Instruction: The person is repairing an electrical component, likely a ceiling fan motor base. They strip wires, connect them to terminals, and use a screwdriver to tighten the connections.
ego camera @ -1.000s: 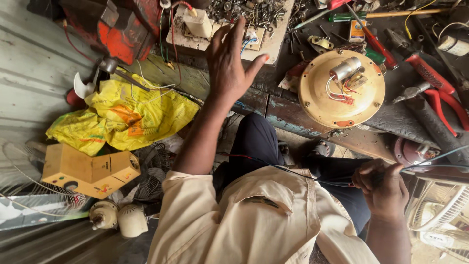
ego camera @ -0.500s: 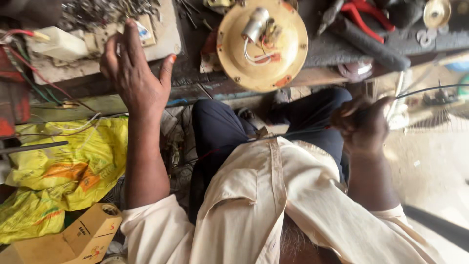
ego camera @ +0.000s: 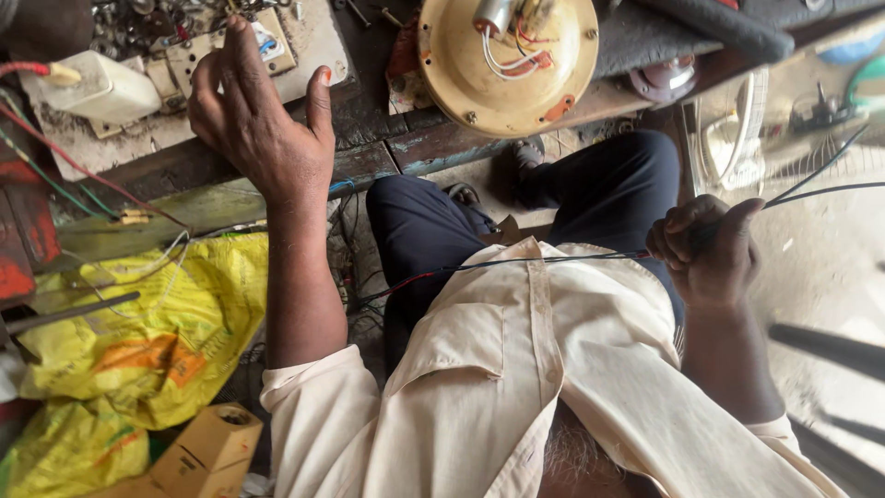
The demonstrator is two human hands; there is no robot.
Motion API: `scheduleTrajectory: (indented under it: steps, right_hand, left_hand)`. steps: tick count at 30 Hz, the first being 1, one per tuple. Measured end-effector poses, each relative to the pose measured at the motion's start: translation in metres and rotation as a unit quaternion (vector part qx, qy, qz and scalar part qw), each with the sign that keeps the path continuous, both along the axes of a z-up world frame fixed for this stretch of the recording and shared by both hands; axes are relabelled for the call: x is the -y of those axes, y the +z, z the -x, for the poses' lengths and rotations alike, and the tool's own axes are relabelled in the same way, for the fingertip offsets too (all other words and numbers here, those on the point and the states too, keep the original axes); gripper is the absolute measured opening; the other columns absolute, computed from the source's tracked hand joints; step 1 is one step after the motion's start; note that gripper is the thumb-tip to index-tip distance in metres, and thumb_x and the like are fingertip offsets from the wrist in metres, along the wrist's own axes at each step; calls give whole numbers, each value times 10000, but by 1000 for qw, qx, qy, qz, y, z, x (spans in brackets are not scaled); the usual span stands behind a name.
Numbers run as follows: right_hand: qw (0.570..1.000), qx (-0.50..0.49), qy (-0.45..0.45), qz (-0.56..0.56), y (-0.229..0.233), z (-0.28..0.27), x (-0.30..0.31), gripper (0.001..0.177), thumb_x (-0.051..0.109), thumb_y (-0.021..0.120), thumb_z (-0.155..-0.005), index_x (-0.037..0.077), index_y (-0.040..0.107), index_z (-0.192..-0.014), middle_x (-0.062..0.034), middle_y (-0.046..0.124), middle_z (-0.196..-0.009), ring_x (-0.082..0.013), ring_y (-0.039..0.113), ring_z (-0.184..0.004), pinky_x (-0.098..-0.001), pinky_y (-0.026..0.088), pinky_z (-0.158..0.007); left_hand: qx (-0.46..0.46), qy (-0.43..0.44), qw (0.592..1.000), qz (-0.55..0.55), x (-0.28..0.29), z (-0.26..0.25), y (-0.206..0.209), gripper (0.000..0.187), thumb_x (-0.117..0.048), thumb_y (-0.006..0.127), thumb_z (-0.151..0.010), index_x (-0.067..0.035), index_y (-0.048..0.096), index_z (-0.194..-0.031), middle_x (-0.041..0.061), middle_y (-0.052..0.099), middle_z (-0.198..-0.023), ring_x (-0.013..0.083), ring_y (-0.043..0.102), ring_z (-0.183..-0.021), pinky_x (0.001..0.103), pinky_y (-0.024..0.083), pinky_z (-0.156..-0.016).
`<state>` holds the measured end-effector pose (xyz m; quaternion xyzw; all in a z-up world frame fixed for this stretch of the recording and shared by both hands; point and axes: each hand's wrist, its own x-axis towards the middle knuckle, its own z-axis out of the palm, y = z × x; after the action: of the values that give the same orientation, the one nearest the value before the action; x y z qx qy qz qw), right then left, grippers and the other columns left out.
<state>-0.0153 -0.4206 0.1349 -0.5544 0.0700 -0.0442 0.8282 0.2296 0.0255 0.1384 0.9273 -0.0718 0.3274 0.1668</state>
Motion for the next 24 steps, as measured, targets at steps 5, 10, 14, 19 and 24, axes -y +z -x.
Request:
scheduleTrajectory:
  steps: [5, 10, 14, 19, 24]
  right_hand:
    - [1000, 11, -14, 3, 5, 25, -14, 750, 652, 239, -1160, 43, 625, -955, -4, 393, -548, -124, 370, -467, -306, 368, -603]
    - [1000, 11, 13, -4, 4, 31, -24, 769, 652, 235, -1165, 28, 611, -920, -16, 411, -544, -134, 379, -467, -312, 379, -603]
    - [997, -71, 26, 24, 9, 15, -35, 809, 698, 178, -1071, 21, 577, -877, -64, 411, -589, -156, 347, -453, -327, 361, -494]
    - [989, -39, 140, 34, 12, -24, -53, 759, 664, 256, -1074, -6, 579, -924, -80, 484, -728, -146, 366, -540, -323, 355, -527]
    - [973, 1, 214, 81, -10, -55, -65, 754, 629, 272, -1119, -14, 638, -972, -93, 553, -798, -176, 517, -685, -307, 440, -653]
  left_hand:
    - [23, -14, 1000, -7, -3, -2, -2, 708, -582, 571, -1146, -89, 371, -1613, 101, 529, -1564, 322, 444, -1436, 545, 294, -1203]
    - [-4, -1, 1000, -2, -5, -4, -13, 751, -612, 567, -1128, -96, 346, -1627, 88, 528, -1581, 332, 443, -1454, 553, 291, -1221]
    - [-30, 19, 999, -26, -8, -6, -15, 772, -671, 577, -1132, -123, 348, -1626, 73, 510, -1620, 361, 431, -1459, 576, 272, -1216]
    - [10, -52, 999, 10, -4, 9, -6, 755, -569, 539, -1116, -78, 287, -1632, 106, 384, -1711, 377, 374, -1560, 559, 250, -1264]
    - [48, -211, 967, 134, 65, 79, 24, 609, -348, 734, -1031, -9, 493, -1475, 222, 491, -1506, 415, 453, -1446, 567, 370, -1225]
